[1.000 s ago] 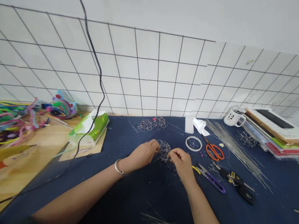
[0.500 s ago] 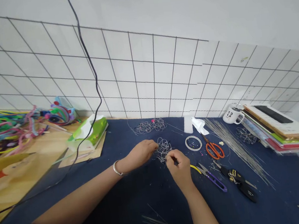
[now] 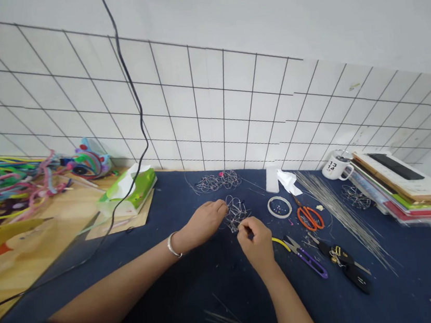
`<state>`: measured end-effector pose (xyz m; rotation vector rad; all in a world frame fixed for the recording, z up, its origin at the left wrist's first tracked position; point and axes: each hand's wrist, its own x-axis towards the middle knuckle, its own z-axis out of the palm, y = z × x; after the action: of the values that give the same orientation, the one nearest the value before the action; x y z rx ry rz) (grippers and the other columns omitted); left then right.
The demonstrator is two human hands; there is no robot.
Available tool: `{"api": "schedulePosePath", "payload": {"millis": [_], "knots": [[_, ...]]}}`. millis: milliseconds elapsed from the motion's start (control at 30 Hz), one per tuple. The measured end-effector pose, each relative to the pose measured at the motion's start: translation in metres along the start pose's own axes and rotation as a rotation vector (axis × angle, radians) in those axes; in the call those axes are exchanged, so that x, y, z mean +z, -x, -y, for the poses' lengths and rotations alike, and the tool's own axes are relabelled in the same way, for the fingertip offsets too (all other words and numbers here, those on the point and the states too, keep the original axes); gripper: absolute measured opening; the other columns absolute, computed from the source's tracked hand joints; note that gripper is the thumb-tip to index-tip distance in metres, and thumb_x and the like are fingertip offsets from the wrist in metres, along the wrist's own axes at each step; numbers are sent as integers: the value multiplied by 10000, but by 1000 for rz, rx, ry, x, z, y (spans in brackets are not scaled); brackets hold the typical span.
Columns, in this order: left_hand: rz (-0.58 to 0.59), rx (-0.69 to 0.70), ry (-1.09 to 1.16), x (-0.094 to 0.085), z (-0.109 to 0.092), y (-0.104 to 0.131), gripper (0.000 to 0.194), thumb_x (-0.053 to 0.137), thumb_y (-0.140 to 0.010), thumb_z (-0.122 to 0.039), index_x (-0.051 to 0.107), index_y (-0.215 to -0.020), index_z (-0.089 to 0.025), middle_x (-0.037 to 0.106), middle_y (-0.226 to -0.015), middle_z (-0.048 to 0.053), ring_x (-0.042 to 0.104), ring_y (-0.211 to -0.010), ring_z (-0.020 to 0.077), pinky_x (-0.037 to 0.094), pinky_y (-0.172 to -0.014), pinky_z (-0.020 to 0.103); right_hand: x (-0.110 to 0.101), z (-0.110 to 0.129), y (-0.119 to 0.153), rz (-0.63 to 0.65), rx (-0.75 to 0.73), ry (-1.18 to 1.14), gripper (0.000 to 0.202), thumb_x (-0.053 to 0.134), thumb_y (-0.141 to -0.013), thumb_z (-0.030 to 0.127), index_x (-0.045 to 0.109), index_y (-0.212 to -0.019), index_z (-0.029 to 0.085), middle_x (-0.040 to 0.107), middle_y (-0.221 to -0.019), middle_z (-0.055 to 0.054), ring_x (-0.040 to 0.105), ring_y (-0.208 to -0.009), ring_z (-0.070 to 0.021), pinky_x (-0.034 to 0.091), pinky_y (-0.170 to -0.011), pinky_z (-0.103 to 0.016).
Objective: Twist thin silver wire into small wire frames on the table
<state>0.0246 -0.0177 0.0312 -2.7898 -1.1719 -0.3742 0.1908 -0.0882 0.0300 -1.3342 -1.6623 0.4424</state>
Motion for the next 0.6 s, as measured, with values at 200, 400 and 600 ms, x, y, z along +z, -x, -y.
{"api": "schedulePosePath", "payload": {"millis": [200, 400, 600], "knots": [[-151, 36, 385, -8, -5, -3, 150, 378, -833, -92, 522, -836, -133, 453, -1033, 86, 457, -917, 151, 405, -827, 284, -5, -9, -3, 21, 212, -130, 145, 488, -739, 228, 600, -659, 180, 544, -573, 22, 452, -523, -119, 344, -513, -230], [-148, 89, 561, -27, 2, -2, 144, 400, -821, -99, 530, -781, -147, 450, -957, 67, 422, -938, 151, 396, -845, 288, -20, -15, -9, -161, 327, -380, 148, 515, -720, 266, 621, -696, 165, 617, -673, -19, 532, -610, -147, 414, -572, -248], [-245, 38, 244, -26, 0, 0, 173, 404, -848, -144, 576, -848, -165, 450, -1037, 76, 381, -952, 195, 332, -874, 368, -24, 3, -6, -119, 209, -354, 134, 513, -753, 261, 605, -704, 176, 610, -738, -21, 520, -638, -142, 411, -604, -253]]}}
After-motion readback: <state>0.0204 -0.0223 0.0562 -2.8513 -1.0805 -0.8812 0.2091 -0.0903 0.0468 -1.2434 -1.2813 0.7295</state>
